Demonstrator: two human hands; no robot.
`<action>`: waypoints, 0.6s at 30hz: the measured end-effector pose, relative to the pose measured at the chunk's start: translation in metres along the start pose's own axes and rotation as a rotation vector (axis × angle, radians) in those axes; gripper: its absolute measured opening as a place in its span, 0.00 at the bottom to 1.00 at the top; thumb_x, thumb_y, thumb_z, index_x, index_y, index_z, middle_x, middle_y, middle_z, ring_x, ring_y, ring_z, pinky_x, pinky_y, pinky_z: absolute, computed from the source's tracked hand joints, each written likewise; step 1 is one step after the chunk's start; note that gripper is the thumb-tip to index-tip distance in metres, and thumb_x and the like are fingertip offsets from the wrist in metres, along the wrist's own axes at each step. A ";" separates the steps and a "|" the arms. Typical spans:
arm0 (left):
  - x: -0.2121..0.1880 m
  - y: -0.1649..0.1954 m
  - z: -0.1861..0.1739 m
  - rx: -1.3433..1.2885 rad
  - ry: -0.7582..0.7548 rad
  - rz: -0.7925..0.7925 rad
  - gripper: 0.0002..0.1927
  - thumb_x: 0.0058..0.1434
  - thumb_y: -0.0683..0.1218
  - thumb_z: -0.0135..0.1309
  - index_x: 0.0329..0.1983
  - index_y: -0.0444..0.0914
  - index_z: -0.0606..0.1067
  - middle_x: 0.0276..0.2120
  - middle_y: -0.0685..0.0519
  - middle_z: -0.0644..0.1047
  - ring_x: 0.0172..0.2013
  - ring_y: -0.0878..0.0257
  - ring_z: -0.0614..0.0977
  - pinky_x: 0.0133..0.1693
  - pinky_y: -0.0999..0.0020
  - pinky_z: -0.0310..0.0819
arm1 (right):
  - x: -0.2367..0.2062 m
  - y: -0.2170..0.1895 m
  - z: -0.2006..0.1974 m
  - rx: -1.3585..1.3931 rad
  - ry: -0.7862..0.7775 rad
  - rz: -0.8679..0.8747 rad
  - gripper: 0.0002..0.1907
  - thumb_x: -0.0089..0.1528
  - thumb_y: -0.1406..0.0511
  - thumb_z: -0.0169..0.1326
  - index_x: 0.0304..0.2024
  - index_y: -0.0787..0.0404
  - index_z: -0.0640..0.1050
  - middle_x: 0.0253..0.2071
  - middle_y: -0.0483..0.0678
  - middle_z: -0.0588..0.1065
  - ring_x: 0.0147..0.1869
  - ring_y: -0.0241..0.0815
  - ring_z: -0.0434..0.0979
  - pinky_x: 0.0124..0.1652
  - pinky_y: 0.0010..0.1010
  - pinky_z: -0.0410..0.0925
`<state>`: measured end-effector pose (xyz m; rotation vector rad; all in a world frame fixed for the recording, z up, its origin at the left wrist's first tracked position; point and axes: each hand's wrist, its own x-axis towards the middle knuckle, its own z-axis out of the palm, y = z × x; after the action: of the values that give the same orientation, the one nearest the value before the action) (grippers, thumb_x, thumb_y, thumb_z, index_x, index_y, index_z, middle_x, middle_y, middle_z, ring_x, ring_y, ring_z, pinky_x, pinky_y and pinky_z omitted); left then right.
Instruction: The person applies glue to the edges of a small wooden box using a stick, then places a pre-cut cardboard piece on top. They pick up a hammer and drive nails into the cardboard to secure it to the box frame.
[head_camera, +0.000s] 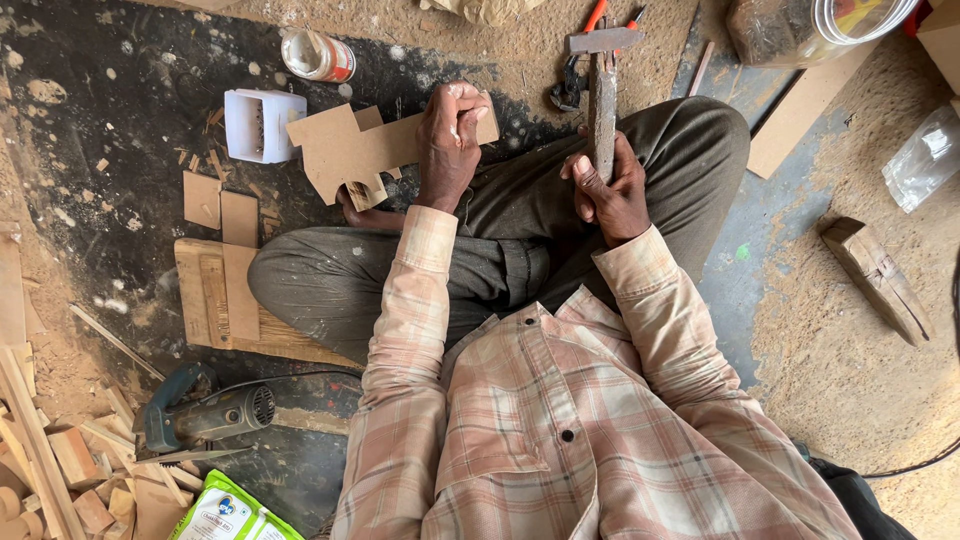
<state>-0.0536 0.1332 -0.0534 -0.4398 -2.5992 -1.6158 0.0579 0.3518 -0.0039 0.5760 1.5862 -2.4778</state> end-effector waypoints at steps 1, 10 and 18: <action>0.000 0.000 0.000 -0.004 -0.004 -0.008 0.13 0.64 0.31 0.55 0.49 0.34 0.67 0.43 0.46 0.80 0.47 0.52 0.85 0.49 0.59 0.81 | 0.000 0.000 0.000 0.002 0.002 0.003 0.22 0.71 0.66 0.56 0.65 0.65 0.66 0.37 0.50 0.77 0.19 0.29 0.66 0.20 0.20 0.58; 0.000 0.002 -0.001 -0.009 -0.029 -0.039 0.14 0.65 0.31 0.53 0.50 0.34 0.67 0.44 0.45 0.79 0.46 0.54 0.86 0.49 0.60 0.83 | 0.000 0.008 -0.005 -0.041 -0.023 -0.049 0.24 0.75 0.57 0.48 0.68 0.65 0.66 0.38 0.51 0.78 0.20 0.29 0.66 0.21 0.20 0.60; -0.004 -0.006 0.002 0.014 0.014 0.100 0.13 0.67 0.31 0.52 0.51 0.35 0.65 0.43 0.47 0.80 0.48 0.50 0.85 0.51 0.58 0.81 | -0.009 0.003 0.007 -0.284 -0.019 -0.096 0.31 0.76 0.54 0.43 0.76 0.63 0.58 0.40 0.51 0.77 0.23 0.29 0.67 0.23 0.19 0.62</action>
<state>-0.0508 0.1318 -0.0605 -0.5455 -2.5329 -1.5631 0.0654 0.3436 -0.0002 0.4414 1.9543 -2.2524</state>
